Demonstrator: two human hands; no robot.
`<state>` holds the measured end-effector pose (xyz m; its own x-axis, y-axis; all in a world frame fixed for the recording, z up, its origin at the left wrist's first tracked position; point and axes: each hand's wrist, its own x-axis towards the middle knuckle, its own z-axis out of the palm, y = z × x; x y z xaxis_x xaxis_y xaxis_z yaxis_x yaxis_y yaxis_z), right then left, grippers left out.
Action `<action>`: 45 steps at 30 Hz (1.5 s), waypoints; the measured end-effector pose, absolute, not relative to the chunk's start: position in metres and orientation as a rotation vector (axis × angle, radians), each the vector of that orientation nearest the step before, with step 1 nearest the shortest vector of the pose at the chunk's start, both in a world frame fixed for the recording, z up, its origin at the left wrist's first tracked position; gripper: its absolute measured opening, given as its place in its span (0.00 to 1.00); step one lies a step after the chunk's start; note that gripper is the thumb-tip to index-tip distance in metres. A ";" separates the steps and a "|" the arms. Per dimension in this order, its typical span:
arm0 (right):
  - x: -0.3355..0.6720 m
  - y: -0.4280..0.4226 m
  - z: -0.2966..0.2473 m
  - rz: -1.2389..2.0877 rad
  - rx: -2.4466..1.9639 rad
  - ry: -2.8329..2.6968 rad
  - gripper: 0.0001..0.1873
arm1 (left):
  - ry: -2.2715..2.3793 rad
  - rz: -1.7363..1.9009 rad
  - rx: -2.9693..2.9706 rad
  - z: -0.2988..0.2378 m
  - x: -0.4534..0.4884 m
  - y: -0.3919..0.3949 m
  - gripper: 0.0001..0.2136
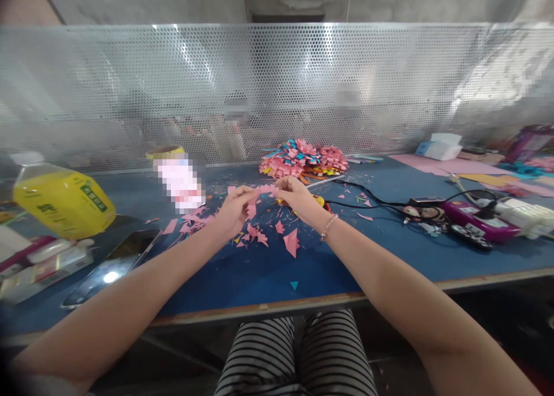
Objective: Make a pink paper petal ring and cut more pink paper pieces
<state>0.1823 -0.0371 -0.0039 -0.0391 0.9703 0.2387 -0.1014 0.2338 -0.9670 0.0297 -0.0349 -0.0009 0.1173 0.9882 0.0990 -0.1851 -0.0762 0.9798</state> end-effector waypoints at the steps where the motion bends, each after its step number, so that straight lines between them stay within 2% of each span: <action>1: 0.182 -0.037 -0.004 1.098 -0.936 -1.280 0.14 | 0.948 1.265 1.196 -0.001 0.030 -0.035 0.07; 11: 0.185 -0.034 -0.004 1.007 -0.912 -1.303 0.12 | 0.970 1.264 1.210 0.000 0.029 -0.034 0.07; 18: 0.185 -0.034 -0.004 0.946 -0.893 -1.329 0.11 | 0.894 1.336 1.357 -0.003 0.029 -0.032 0.03; 28: 0.184 -0.036 -0.005 0.817 -0.872 -1.490 0.10 | 0.910 1.319 1.598 -0.009 0.028 -0.029 0.10; 45: 0.185 -0.032 -0.011 0.595 -0.919 -1.605 0.08 | 1.028 1.340 1.592 -0.003 0.031 -0.036 0.07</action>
<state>0.1851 -0.0325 -0.0109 -0.0584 0.8182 0.5720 0.2478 0.5669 -0.7856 0.0307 -0.0357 -0.0033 0.1094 0.9334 0.3417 0.0884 -0.3516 0.9320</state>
